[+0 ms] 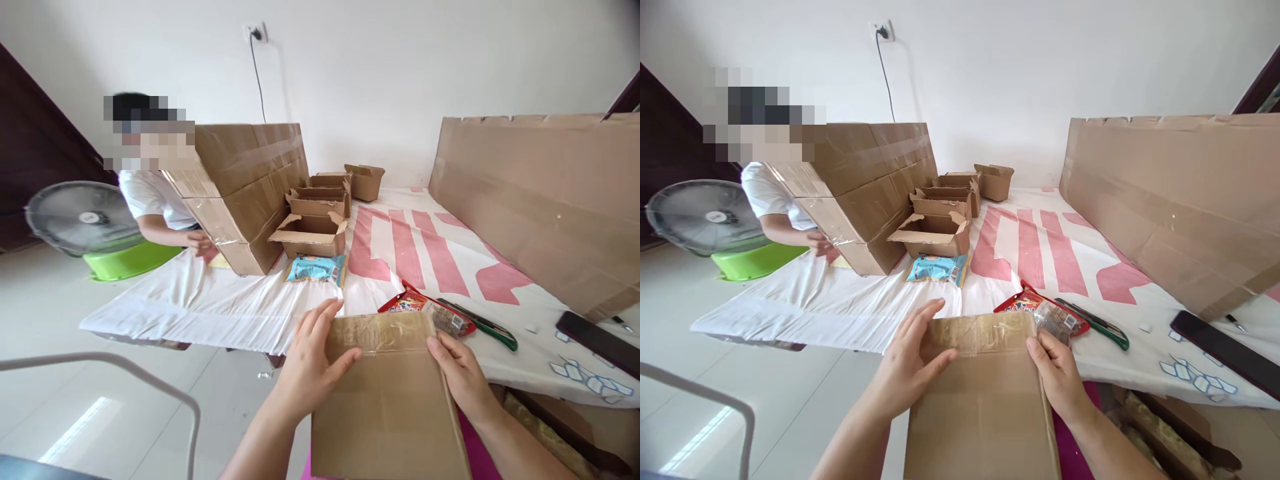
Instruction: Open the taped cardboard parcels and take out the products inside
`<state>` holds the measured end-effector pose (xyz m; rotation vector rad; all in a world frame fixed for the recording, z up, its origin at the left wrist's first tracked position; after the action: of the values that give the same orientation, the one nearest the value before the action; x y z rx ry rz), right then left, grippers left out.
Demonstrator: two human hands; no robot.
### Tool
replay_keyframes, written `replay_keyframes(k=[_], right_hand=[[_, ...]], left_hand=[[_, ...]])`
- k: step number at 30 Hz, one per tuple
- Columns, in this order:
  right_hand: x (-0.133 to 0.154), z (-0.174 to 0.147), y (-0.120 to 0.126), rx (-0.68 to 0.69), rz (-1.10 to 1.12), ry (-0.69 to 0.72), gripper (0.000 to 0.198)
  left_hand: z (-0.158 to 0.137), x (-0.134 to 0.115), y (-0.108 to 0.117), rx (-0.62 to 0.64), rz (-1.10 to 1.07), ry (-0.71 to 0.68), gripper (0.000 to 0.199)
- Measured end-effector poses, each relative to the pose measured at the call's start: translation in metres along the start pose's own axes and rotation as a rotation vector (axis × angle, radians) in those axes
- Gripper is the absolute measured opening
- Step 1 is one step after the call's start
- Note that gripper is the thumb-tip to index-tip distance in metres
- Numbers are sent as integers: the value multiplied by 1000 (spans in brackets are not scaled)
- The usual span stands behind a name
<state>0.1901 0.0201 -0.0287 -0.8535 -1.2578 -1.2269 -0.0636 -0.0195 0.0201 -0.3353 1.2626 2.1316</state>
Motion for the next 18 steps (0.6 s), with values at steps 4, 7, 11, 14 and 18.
replay_keyframes(k=[4, 7, 11, 14, 18], right_hand=[[-14, -10, 0, 4, -22, -38, 36], [-21, -15, 5, -6, -175, 7, 32], [-8, -12, 13, -203, -490, 246, 24], [21, -11, 6, -312, -707, 535, 39], [49, -10, -27, -3, -860, 669, 27]], left_hand=[[-3, 7, -15, 226, 49, -60, 66], [-5, 10, -20, 264, 77, -74, 70], [-2, 10, -22, 255, 84, -61, 72], [1, 9, -24, 246, 77, -71, 73], [0, 7, -28, 235, 63, -90, 77]])
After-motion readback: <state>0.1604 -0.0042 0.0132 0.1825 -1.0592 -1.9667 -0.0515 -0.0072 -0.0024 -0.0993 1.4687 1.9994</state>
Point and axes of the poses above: each hand's wrist, its own z-axis towards the middle knuckle, its own y-axis out of the back of the hand, x = y × z, the point moved 3 cm from there along z, towards the middle knuckle, and after that the axes turned 1 degree about -x, right-handed, at the moved point
